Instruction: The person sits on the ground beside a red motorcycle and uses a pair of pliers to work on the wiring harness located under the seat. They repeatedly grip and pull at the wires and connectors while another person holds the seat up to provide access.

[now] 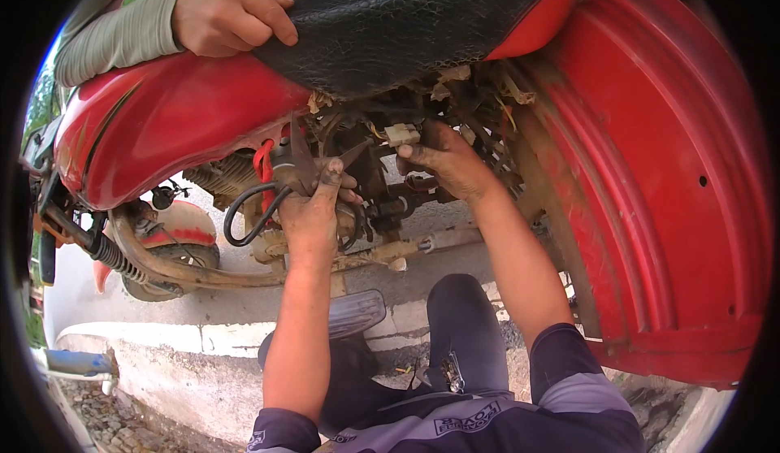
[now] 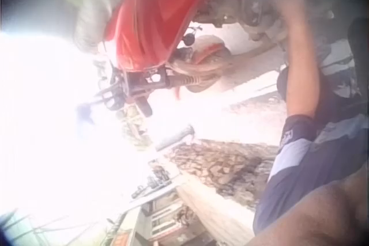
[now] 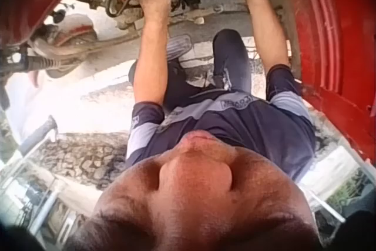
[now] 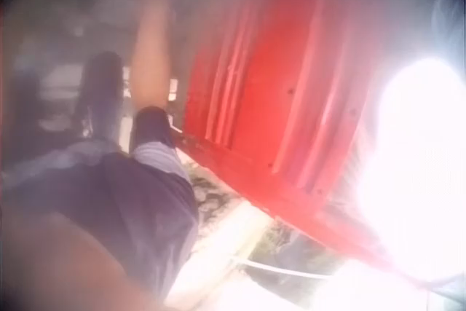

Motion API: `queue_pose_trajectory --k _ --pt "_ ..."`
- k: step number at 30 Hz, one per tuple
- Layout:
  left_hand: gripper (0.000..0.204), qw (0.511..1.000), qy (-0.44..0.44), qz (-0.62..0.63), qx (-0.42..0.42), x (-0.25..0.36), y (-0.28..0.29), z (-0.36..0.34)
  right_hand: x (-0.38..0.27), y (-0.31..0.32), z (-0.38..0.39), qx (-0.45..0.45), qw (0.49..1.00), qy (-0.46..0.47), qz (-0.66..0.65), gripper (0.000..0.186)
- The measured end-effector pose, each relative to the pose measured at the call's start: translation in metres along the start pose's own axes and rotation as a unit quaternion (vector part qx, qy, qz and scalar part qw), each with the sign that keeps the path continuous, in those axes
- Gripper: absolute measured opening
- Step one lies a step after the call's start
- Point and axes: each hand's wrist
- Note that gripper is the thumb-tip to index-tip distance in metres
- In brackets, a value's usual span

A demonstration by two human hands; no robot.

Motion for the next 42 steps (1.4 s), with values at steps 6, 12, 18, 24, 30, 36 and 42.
queue_pose_trajectory --k 6,12,18,24,30,36,42 --pt "0.022 0.999 0.03 -0.025 0.016 0.021 0.008 0.002 -0.008 -0.035 0.028 0.321 0.845 0.026 0.428 0.047" --pt "0.022 0.997 0.051 -0.062 0.008 0.032 0.012 0.005 -0.006 -0.034 0.023 0.282 0.67 0.288 0.623 0.052" --pt "0.022 0.996 0.036 -0.077 -0.008 0.03 0.012 0.005 -0.015 -0.034 0.016 0.264 0.743 0.348 0.507 0.046" --pt "0.021 0.997 -0.005 -0.082 -0.006 0.014 0.01 0.002 -0.019 -0.039 0.012 0.267 0.778 0.347 0.452 0.043" --pt "0.019 0.991 -0.067 -0.117 -0.025 -0.012 -0.002 -0.007 -0.022 -0.038 0.004 0.252 0.783 0.31 0.477 0.033" --pt "0.018 0.98 -0.113 -0.165 -0.008 -0.026 -0.001 -0.009 -0.004 -0.034 0.002 0.233 0.769 0.317 0.503 0.039" --pt "0.02 0.976 -0.117 -0.184 -0.003 -0.021 0.004 -0.015 -0.005 -0.022 -0.005 0.239 0.791 0.327 0.459 0.035"
Point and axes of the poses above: each hand's wrist, its own z-axis away from the middle knuckle, its own y-axis out of the back of the hand, x = y × z, and after that the axes turned 9 degrees about -y, right-handed
